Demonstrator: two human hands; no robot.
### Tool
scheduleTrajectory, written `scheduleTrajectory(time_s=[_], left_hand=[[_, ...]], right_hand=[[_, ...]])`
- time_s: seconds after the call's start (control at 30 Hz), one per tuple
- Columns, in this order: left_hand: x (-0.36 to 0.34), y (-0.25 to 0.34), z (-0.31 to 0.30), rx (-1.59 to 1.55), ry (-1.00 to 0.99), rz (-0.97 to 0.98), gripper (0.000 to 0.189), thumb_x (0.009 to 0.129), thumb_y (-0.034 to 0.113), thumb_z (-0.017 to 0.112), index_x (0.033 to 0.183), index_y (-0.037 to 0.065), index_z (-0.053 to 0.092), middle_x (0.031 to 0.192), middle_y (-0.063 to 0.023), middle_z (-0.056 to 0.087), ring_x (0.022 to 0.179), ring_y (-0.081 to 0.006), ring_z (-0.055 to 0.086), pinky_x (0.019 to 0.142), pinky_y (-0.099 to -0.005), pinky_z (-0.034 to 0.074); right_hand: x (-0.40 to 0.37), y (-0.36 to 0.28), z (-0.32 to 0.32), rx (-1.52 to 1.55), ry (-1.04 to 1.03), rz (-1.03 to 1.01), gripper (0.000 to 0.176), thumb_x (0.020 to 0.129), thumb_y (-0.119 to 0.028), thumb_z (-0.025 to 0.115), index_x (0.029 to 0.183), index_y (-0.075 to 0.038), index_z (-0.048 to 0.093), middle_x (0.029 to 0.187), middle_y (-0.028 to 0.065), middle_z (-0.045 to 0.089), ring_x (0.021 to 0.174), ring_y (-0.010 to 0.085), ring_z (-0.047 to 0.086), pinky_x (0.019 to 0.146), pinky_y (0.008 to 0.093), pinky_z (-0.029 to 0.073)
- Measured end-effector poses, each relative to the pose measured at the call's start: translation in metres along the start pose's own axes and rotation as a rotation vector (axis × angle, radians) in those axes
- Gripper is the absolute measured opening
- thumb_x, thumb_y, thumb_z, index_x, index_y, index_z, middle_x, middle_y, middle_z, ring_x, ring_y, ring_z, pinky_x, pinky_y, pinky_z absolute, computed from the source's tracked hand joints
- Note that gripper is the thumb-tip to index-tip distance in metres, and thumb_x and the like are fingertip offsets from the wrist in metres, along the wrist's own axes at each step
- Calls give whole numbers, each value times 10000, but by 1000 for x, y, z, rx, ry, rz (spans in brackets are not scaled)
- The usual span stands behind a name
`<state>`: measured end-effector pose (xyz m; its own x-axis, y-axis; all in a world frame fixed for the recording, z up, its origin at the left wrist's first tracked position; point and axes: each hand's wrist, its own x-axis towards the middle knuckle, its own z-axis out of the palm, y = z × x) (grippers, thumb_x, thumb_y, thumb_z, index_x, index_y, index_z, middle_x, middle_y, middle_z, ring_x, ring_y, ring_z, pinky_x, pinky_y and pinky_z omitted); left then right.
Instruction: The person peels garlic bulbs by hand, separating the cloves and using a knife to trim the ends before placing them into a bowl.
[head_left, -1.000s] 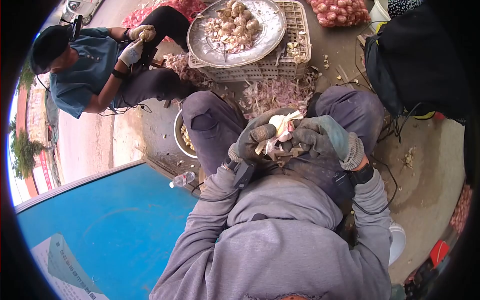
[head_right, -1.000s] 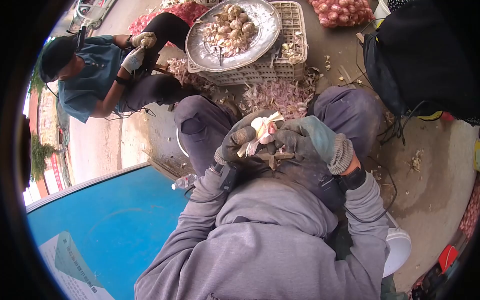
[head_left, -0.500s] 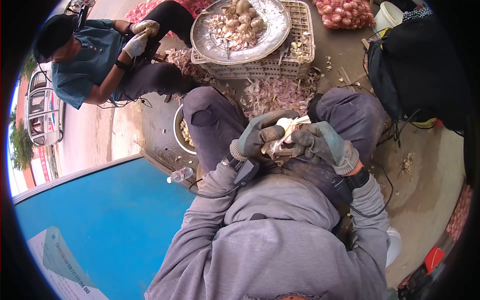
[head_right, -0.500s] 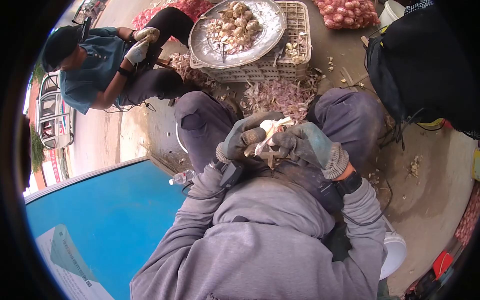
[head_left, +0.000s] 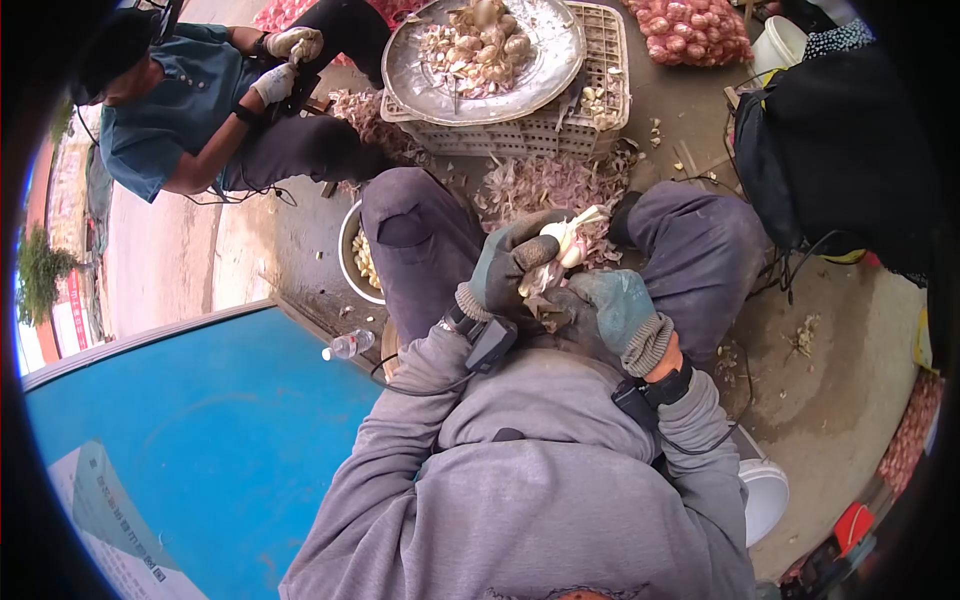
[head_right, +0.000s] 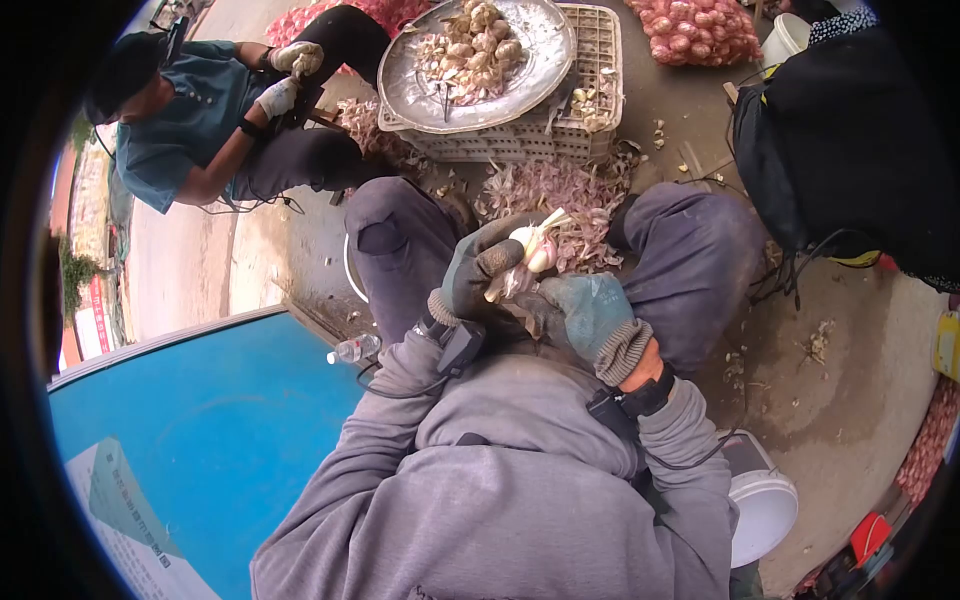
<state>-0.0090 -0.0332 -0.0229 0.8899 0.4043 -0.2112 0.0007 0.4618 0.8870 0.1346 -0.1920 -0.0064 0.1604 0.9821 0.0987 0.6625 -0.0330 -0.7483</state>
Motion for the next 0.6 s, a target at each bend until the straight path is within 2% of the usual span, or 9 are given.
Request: scheduleTrajectory(time_s=[0.1, 0.17, 0.23, 0.3, 0.37, 0.4, 0.5, 0.57, 0.6], left_hand=[[0, -4, 8, -39, 67, 25, 548, 979, 200, 628, 1442, -62, 495, 1202, -115, 654, 1008, -166, 633, 884, -294, 510], [0, 2, 6, -150, 0, -25, 587, 975, 221, 641, 1454, -70, 468, 1210, -125, 644, 1023, -171, 631, 894, -277, 505], [2, 16, 19, -328, 110, 64, 644, 968, 254, 660, 1478, -64, 427, 1224, -130, 632, 977, -156, 622, 872, -261, 506], [0, 16, 9, -417, 53, 66, 705, 946, 285, 700, 1490, -52, 405, 1223, -123, 627, 964, -140, 615, 854, -255, 514], [-1, 18, 8, -423, -3, 104, 768, 909, 296, 741, 1503, -39, 388, 1220, -117, 627, 974, -145, 626, 841, -252, 519], [-2, 19, 7, -421, 1, 102, 768, 909, 296, 741, 1503, -39, 388, 1220, -117, 627, 974, -145, 626, 841, -252, 519], [-1, 19, 6, -318, 54, 2, 662, 874, 105, 736, 1466, -12, 465, 1174, -103, 644, 1018, -169, 639, 880, -296, 539], [-2, 15, -4, -276, -39, -2, 678, 873, 141, 743, 1470, -15, 461, 1151, -96, 658, 1020, -163, 639, 896, -304, 533], [-1, 16, -2, -301, -85, -15, 731, 853, 183, 762, 1478, -28, 448, 1229, -130, 636, 1071, -190, 637, 930, -325, 535]], right_hand=[[4, -6, -3, -5, -52, 92, 262, 910, -280, 704, 785, -50, 684, 708, 183, 638, 707, 391, 657, 620, 468, 494], [9, -15, -8, 166, -112, 188, 250, 938, -261, 691, 911, -13, 703, 816, 212, 655, 779, 402, 659, 654, 437, 495], [2, -10, -3, 206, -150, 203, 256, 938, -257, 693, 979, -4, 692, 829, 217, 654, 768, 394, 653, 661, 432, 497], [-7, -9, -3, 247, -203, 215, 280, 938, -252, 694, 1048, 5, 681, 842, 221, 653, 757, 387, 648, 668, 427, 499], [-15, -12, -9, 473, -179, 279, 247, 975, -235, 659, 1059, -3, 676, 880, 185, 692, 809, 295, 696, 721, 395, 524], [-15, -16, -20, 441, -270, 347, 243, 989, -194, 631, 1118, 8, 671, 934, 161, 695, 837, 239, 675, 764, 365, 525], [-28, -4, -3, 723, -73, 327, 265, 1001, -193, 620, 1142, 27, 663, 990, 129, 719, 826, 236, 670, 777, 355, 537], [-29, -9, -22, 830, -45, 424, 279, 1024, -201, 597, 1169, 29, 662, 1066, 93, 723, 822, 183, 666, 741, 308, 542], [-23, -13, -37, 875, -85, 509, 288, 1032, -224, 596, 1171, 19, 664, 1061, 81, 717, 807, 148, 653, 714, 284, 537]])
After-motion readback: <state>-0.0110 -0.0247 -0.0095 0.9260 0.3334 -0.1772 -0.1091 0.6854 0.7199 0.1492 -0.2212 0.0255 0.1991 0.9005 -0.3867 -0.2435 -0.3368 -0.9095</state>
